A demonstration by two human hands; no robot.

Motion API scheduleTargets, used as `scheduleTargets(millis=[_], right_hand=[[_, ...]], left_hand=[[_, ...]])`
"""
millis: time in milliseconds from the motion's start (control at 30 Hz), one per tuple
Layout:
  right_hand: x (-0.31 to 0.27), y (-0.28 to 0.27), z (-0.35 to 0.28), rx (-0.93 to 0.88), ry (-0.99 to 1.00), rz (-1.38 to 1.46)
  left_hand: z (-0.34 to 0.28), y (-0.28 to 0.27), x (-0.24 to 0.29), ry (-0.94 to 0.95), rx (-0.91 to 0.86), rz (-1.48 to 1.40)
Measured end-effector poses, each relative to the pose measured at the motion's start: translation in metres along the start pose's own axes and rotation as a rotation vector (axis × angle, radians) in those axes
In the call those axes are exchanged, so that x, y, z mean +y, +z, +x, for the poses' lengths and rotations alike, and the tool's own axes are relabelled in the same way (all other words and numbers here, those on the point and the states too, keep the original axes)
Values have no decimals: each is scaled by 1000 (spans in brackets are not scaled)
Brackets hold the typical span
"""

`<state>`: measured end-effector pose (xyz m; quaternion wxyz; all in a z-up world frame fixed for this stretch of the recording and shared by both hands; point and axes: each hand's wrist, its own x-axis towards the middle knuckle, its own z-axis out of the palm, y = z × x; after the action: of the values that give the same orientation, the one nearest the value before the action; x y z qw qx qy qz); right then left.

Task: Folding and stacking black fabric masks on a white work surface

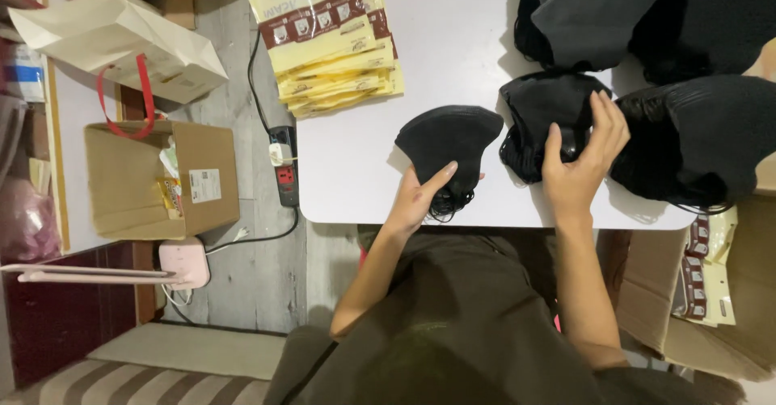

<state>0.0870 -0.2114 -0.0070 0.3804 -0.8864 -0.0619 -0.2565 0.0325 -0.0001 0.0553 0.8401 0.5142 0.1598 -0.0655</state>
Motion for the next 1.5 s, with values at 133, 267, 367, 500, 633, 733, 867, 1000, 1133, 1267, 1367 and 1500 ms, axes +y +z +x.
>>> scheduleTargets(millis=[133, 267, 367, 500, 633, 733, 867, 1000, 1133, 1267, 1367, 1500], right_hand=[[-5, 0, -1, 19, -22, -17], [-3, 1, -5, 45, -30, -31], [3, 3, -6, 75, -34, -43], [-2, 2, -7, 123, -52, -33], [0, 1, -8, 153, -39, -51], [-5, -1, -6, 175, -38, -37], [-13, -6, -3, 178, -68, 67], [-9, -10, -9, 159, -78, 165], [-6, -19, -11, 158, -85, 180], [-5, -19, -11, 142, -76, 219], [0, -15, -15, 159, -57, 271], [1, -7, -22, 157, -27, 332]], left_hand=[[-2, -3, 9, -79, -3, -139], [1, -5, 9, -101, -11, -171], [4, -5, 11, -118, -14, -181], [8, -13, -10, -97, -40, -168], [12, -14, -17, -102, -40, -129], [9, -11, -9, -87, -41, -159], [3, -3, 6, -83, -36, -145], [2, -2, 5, -73, -35, -134], [8, -7, -3, -81, -53, -108], [6, -3, 10, -85, -55, -109], [11, -8, -2, -89, -39, -91], [11, -8, -5, -69, -24, -1]])
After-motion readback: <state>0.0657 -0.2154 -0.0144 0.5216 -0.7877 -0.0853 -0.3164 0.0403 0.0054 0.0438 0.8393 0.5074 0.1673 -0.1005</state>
